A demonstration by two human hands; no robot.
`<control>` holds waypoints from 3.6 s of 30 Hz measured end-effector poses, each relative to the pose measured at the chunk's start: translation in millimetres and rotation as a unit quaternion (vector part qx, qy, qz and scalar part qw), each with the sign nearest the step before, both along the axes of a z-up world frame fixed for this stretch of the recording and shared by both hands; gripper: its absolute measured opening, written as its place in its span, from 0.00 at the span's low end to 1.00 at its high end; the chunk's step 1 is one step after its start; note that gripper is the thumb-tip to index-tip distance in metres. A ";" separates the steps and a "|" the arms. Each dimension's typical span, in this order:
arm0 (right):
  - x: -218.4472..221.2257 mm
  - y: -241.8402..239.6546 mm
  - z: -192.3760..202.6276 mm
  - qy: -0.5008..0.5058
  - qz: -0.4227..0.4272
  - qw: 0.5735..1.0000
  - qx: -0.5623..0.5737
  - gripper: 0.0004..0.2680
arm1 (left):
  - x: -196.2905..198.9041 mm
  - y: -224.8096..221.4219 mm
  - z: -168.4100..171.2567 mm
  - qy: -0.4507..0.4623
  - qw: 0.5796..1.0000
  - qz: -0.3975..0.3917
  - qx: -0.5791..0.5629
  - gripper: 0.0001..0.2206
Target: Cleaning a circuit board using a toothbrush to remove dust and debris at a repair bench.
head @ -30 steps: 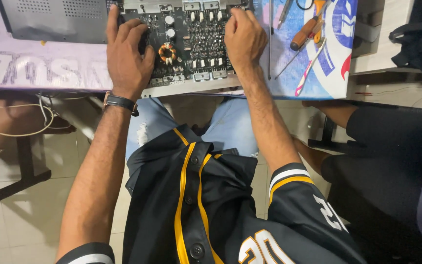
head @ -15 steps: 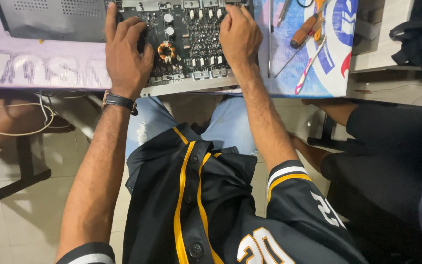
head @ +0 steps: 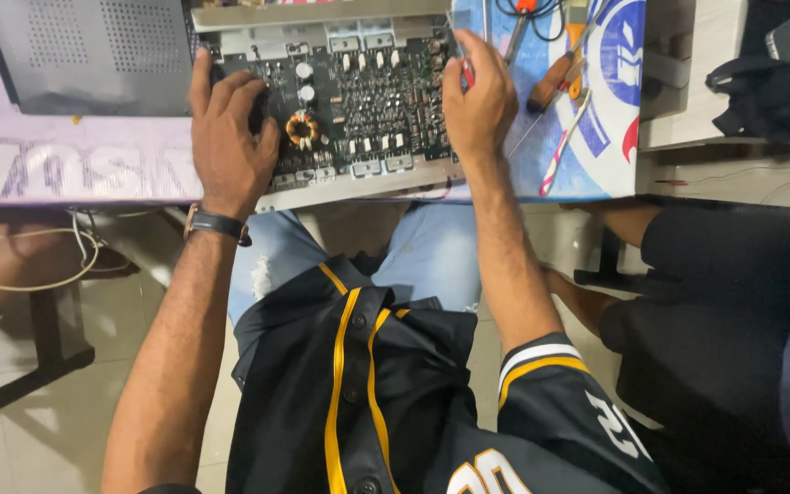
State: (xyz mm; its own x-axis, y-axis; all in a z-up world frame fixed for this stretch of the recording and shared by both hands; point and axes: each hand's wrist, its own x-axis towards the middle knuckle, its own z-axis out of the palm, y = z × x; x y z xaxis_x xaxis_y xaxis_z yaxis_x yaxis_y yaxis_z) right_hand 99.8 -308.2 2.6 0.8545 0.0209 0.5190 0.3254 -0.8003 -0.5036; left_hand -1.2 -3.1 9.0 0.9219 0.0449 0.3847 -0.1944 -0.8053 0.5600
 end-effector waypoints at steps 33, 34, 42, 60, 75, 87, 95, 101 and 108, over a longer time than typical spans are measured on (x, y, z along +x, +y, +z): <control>-5.8 -1.0 2.2 0.019 0.093 0.994 -0.054 0.11 | 6.2 0.3 -5.4 -0.015 1.000 0.018 -0.013 0.18; -5.0 -1.8 0.5 0.013 0.096 0.994 -0.057 0.12 | 5.6 0.1 -4.0 -0.023 0.999 0.015 -0.027 0.18; -10.3 6.6 15.6 0.005 0.121 0.990 -0.067 0.10 | 4.1 0.3 -2.8 0.005 0.999 0.019 -0.048 0.18; -5.1 -13.1 4.7 0.070 0.112 0.980 0.149 0.09 | 4.7 6.4 -11.7 -0.037 0.995 -0.081 -0.048 0.16; -13.2 -104.6 23.9 0.210 -0.167 0.958 0.100 0.09 | 0.3 2.5 4.1 0.010 1.000 -0.029 0.001 0.20; -51.6 -189.6 -39.2 0.079 -0.287 0.954 -0.023 0.07 | 2.7 6.8 -10.9 -0.010 1.000 -0.008 -0.017 0.17; -78.5 1.6 78.8 0.251 0.005 0.968 0.009 0.07 | 3.2 3.4 -12.4 -0.004 1.000 -0.005 0.005 0.18; -65.3 36.4 66.1 0.188 0.071 0.979 -0.040 0.13 | 2.2 3.7 -6.1 -0.006 1.000 0.002 -0.014 0.18; -78.1 70.2 44.8 0.232 0.141 0.961 -0.045 0.15 | 4.3 6.3 -10.2 -0.031 0.999 -0.006 -0.016 0.19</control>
